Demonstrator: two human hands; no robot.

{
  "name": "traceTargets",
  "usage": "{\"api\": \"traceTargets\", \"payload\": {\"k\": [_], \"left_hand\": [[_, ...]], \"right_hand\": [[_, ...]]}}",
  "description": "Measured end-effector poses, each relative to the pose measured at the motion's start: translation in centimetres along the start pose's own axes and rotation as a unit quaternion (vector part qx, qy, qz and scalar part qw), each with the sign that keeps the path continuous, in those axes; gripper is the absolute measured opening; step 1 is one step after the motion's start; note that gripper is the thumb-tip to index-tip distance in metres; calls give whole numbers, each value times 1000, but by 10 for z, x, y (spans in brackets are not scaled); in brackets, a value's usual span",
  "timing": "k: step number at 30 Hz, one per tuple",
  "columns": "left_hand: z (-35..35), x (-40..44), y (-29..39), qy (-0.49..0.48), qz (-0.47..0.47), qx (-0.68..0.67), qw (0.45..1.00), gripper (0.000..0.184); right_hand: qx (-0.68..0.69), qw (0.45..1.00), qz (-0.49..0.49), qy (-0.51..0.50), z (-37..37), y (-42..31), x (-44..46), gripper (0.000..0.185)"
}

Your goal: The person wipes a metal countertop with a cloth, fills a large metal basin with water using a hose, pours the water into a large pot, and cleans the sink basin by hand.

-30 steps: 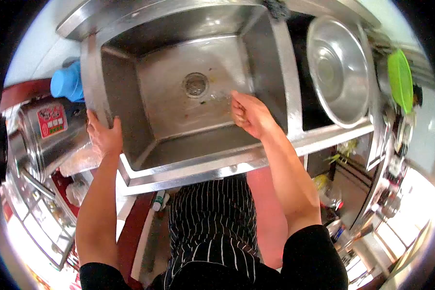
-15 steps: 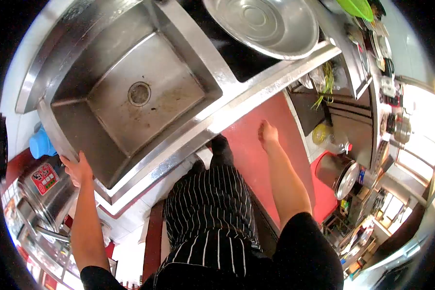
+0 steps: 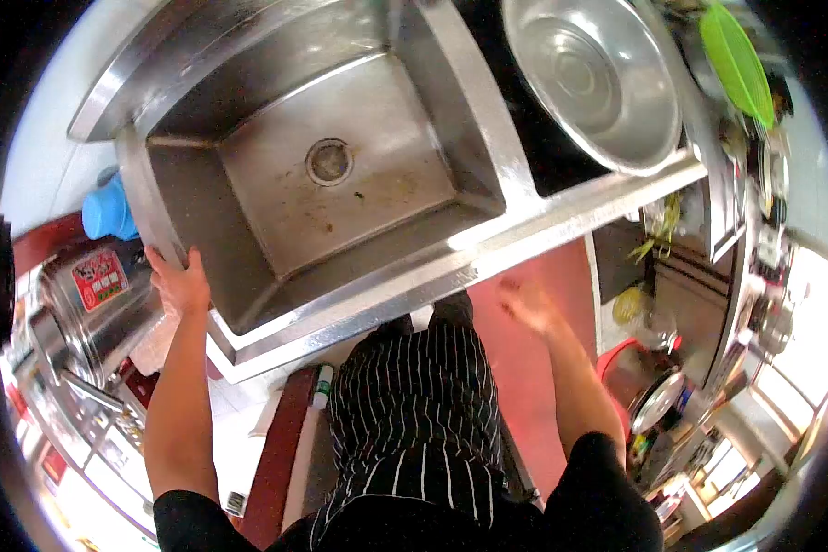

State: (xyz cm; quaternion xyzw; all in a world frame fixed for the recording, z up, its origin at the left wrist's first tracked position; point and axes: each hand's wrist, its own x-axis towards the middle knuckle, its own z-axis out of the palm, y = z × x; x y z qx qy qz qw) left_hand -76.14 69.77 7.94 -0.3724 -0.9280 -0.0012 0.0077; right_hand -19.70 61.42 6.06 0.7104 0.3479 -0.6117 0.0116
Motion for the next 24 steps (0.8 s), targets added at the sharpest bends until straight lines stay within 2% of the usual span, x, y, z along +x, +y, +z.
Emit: {"api": "traceTargets", "payload": {"k": [1, 3, 5, 7, 9, 10, 11, 13, 14, 15, 17, 19, 21, 23, 24], "left_hand": [[0, 0, 1, 4, 8, -6, 1000, 93], [-4, -1, 3, 4, -3, 2, 1000, 93], [-11, -1, 7, -28, -11, -27, 999, 93], [-6, 0, 1, -18, -12, -32, 999, 94], [-7, 1, 1, -10, 13, -34, 999, 95], [-13, 1, 5, -26, 6, -24, 999, 96], [-14, 1, 5, -27, -5, -22, 999, 96], [-12, 2, 4, -20, 8, -42, 999, 96], [-13, 3, 4, -31, 1, -60, 998, 96], [-13, 5, 3, -33, -9, -56, 998, 96], [-14, 6, 4, -36, -1, -44, 998, 97], [-19, 8, 8, -52, -27, -33, 998, 97], [-19, 8, 6, -60, -17, -50, 997, 96], [-20, 10, 7, -62, -28, -47, 997, 96], [-20, 10, 8, -66, -28, -45, 996, 96]], "right_hand": [[14, 997, 10, -74, 12, -33, -27, 28], [115, 976, -51, -177, 31, -102, -61, 23], [165, 959, -155, -170, 50, -159, -44, 19], [125, 964, -202, -124, 67, -202, 13, 20], [-32, 977, -209, -34, 80, -227, 90, 33], [-75, 981, -178, 1, 86, -233, 126, 42], [-117, 981, -150, 35, 93, -233, 163, 51], [-239, 961, -115, 82, 95, -188, 255, 63], [-247, 959, -116, 74, 99, -175, 274, 63], [-257, 955, -41, 142, 102, -166, 289, 59], [-275, 939, 33, 205, 115, -147, 317, 55], [-239, 945, -5, 221, 131, -137, 341, 51], [-178, 956, 42, 231, 166, -190, 294, 43], [-167, 966, -59, 188, 179, -204, 291, 44], [-132, 968, -92, 191, 190, -206, 302, 33]]}}
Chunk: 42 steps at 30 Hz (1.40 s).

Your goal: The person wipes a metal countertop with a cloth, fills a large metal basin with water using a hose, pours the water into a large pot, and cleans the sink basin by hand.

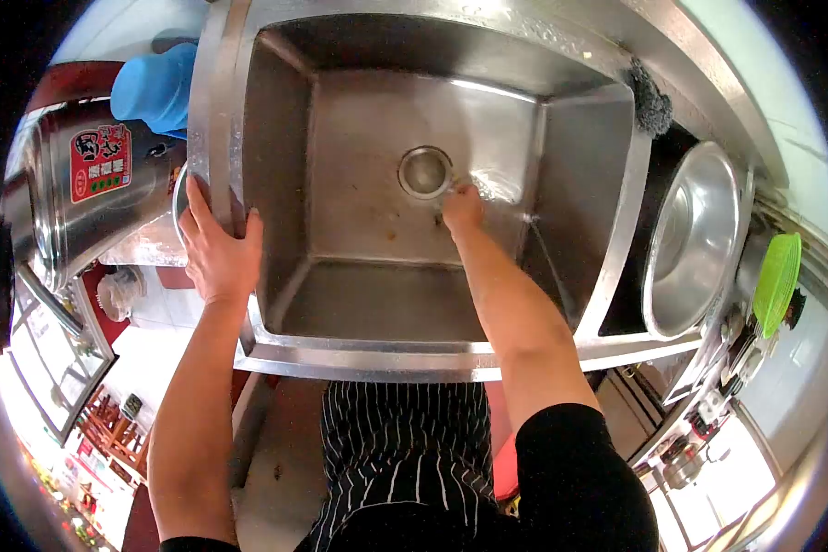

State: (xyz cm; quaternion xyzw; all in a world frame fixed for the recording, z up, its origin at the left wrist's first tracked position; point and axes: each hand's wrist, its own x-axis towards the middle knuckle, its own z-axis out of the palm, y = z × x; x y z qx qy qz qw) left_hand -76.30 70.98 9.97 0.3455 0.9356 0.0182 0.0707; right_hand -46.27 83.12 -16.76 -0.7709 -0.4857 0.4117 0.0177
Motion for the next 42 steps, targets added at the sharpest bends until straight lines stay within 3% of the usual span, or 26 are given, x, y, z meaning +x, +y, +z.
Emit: {"api": "traceTargets", "payload": {"k": [1, 4, 5, 7, 11, 13, 16, 17, 19, 23, 25, 26, 27, 28, 29, 30, 32, 36, 38, 42], "left_hand": [[0, 0, 0, -5, -2, 3, 1000, 96], [-3, 1, 3, -25, -28, -6, 999, 95], [-3, 1, 3, -25, -31, -4, 999, 95], [-1, 1, 2, -24, -24, -8, 999, 95], [6, 1, -2, -8, -17, -2, 1000, 95], [7, 1, -2, -6, -16, -11, 1000, 96], [7, 2, -2, -10, -3, -14, 1000, 99], [7, 2, -1, -12, -1, -14, 1000, 99], [7, 1, -1, -4, -7, -14, 1000, 97], [4, 1, 2, -3, -4, -4, 1000, 97], [1, 0, 5, -20, -28, -2, 999, 97], [-1, 0, 6, -17, -22, -6, 1000, 97], [-1, 0, 6, -17, -20, -11, 1000, 96], [-2, -1, 5, -18, -17, -16, 1000, 96], [-3, -1, 5, -15, -10, -20, 1000, 96], [-3, -2, 5, -9, -5, -20, 1000, 96], [-2, -4, 3, 0, 10, -25, 1000, 96], [4, -5, -2, 37, 43, -3, 998, 96], [8, -6, -4, 44, 38, 8, 998, 96], [24, -1, -19, 68, 69, 13, 995, 97]], "right_hand": [[-2, 1000, -3, -3, 7, -5, 8, 33], [-26, 960, -279, -6, 12, -39, -3, 31], [-26, 959, -280, -9, 24, -38, 1, 31], [-162, 893, -418, 50, 49, -28, 16, 33], [-224, 862, -450, 70, 51, -26, -6, 37], [-274, 816, -507, 39, 56, -3, 5, 33], [-248, 800, -547, -8, 50, -8, 19, 29], [-248, 801, -545, -8, 49, -14, 20, 29], [-247, 861, -440, -67, 49, -27, 14, 29], [-265, 892, -353, -101, 42, -50, 2, 35], [-115, 931, -322, -127, 45, -52, -2, 38], [-18, 945, -236, -224, 32, -61, -9, 43], [-16, 947, -236, -217, 18, -70, -18, 43], [62, 954, -148, -254, 4, -78, -29, 42], [140, 945, -60, -288, -14, -86, -40, 41], [144, 947, -62, -279, -36, -94, -53, 41], [328, 875, 63, -350, -85, -102, -83, 37], [447, 830, 62, -328, -180, -70, -141, 39], [517, 811, 21, -273, -221, -39, -179, 41], [597, 780, 68, -174, -285, 54, -257, 40]]}}
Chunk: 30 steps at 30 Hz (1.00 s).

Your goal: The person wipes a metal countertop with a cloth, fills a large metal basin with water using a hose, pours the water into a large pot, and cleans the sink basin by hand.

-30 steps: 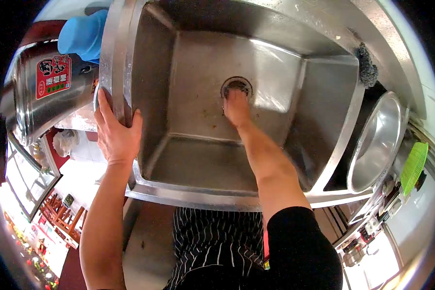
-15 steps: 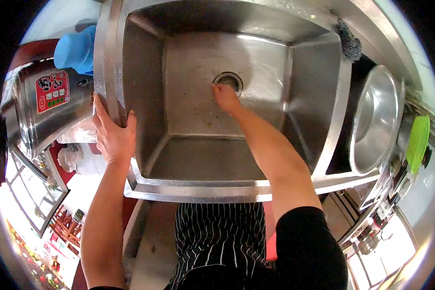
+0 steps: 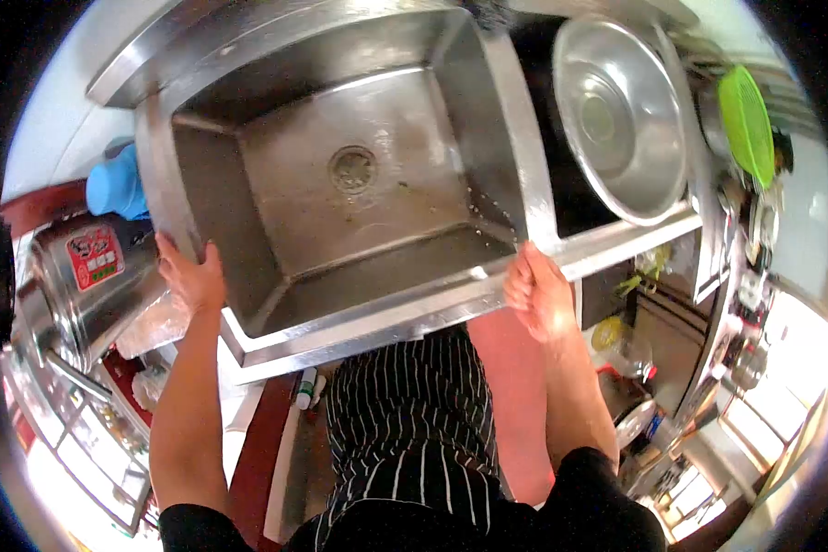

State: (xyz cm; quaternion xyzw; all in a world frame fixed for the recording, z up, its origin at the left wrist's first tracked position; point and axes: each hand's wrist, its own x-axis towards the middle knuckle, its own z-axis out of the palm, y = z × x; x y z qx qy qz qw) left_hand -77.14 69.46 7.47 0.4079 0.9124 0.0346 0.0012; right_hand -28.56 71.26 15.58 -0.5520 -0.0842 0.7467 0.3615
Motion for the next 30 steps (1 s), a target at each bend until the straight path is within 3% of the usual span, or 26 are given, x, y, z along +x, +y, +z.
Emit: {"api": "traceTargets", "payload": {"k": [3, 4, 5, 6, 8, 10, 13, 16, 17, 18, 19, 21, 23, 25, 27, 30], "left_hand": [[10, -2, 0, 40, 48, -17, 998, 95], [-3, -2, 10, 3, -1, 8, 1000, 95], [-11, -3, 17, -31, -50, 35, 998, 94], [-3, -3, 9, -4, -27, 31, 999, 94], [-8, -4, 16, -17, -37, 28, 999, 94], [-11, -5, 18, -28, -50, 31, 998, 94], [-8, -5, 16, -24, -50, 45, 997, 93], [0, -2, 10, -23, -57, 43, 997, 93], [10, -1, 2, 7, -20, 15, 1000, 94], [11, 1, -3, 36, 14, -9, 999, 94], [12, 2, -8, 37, 1, -7, 999, 94], [-5, -3, 12, -4, -39, 4, 999, 95], [-12, -3, 18, -31, -73, 11, 997, 95], [-10, -2, 14, -16, -46, -7, 999, 95], [-10, -1, 13, -26, -60, -2, 998, 95], [-8, -1, 8, -6, -16, -5, 1000, 96]], "right_hand": [[-6, 990, -7, 139, -82, 29, -46, 39], [-3, 989, -10, 147, -108, 42, -44, 39], [1, 972, 11, 235, -134, 58, -38, 37], [5, 947, 33, 320, -156, 75, -29, 36], [-33, 920, -7, 391, -186, 101, 14, 31], [-200, 904, 57, 373, -232, 116, 66, 23], [-20, 938, -70, 338, -241, 148, 124, 34], [-173, 955, -125, 207, -295, 171, 122, 39], [-226, 951, -143, 157, -309, 176, 119, 41], [-278, 942, -157, 105, -287, 166, 106, 42], [-381, 917, -99, 62, -266, 157, 80, 42], [-580, 813, -16, -55, -135, 94, 2, 42], [-630, 759, 43, -158, -57, 51, -22, 44], [-427, 884, 110, -157, 3, 30, -27, 34], [-576, 791, -16, -208, 53, 6, 20, 38], [-737, 629, -26, -246, 77, 11, 126, 34]]}}
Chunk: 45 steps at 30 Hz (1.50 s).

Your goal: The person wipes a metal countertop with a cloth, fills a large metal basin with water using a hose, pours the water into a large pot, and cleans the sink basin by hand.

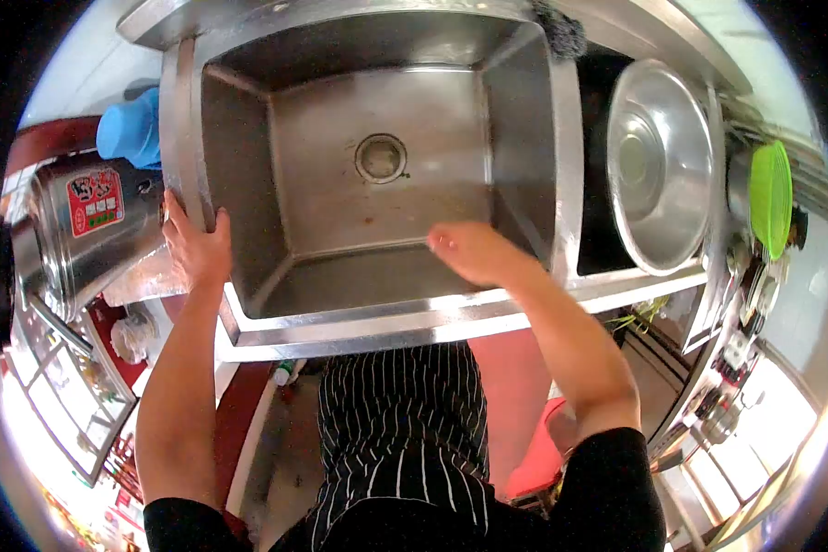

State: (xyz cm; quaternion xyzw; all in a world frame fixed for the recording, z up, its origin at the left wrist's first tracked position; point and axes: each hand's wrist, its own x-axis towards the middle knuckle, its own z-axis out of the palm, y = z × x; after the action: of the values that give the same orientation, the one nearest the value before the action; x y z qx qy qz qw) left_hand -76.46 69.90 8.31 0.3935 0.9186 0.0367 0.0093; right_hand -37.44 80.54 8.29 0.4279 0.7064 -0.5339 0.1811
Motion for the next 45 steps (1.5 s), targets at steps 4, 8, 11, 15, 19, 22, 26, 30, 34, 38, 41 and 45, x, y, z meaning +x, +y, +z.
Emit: {"api": "traceTargets", "payload": {"k": [4, 8, 11, 15, 19, 22, 26, 30, 34, 38, 41, 45], "left_hand": [[-6, 2, 5, -26, -25, 1, 999, 96], [-12, 4, 9, -43, -40, -8, 998, 95], [-10, 5, 7, -45, -45, -4, 998, 95], [-15, 7, 11, -60, -58, -3, 997, 94], [-17, 10, 12, -83, -87, 0, 993, 95], [-15, 9, 9, -74, -79, -16, 994, 96], [-15, 10, 10, -73, -79, -17, 994, 97], [-15, 10, 8, -81, -67, -22, 994, 97], [-14, 10, 7, -79, -83, -19, 993, 99], [-11, 9, 6, -66, -72, -24, 995, 99], [-11, 9, 7, -66, -71, -29, 995, 98], [-8, 9, 6, -55, -55, -23, 997, 99]], "right_hand": [[-264, 953, 74, -125, 21, 82, 111, 30], [-441, 852, 119, -256, 37, 129, 143, 28], [-429, 888, -12, -167, 58, 145, 168, 26], [-342, 915, -185, 105, 61, 122, 200, 25], [-252, 963, -96, 34, 42, 50, 239, 31], [-203, 944, -181, 189, 37, 7, 259, 32], [-270, 886, -278, 256, 42, -12, 295, 26], [-323, 891, -271, 171, 58, 12, 299, 28], [-314, 910, -234, 132, 49, 39, 277, 25], [-299, 896, -235, 231, 66, 49, 267, 29], [-291, 897, -188, 275, 87, 58, 273, 30], [-246, 903, -174, 307, 105, 68, 285, 25]]}}
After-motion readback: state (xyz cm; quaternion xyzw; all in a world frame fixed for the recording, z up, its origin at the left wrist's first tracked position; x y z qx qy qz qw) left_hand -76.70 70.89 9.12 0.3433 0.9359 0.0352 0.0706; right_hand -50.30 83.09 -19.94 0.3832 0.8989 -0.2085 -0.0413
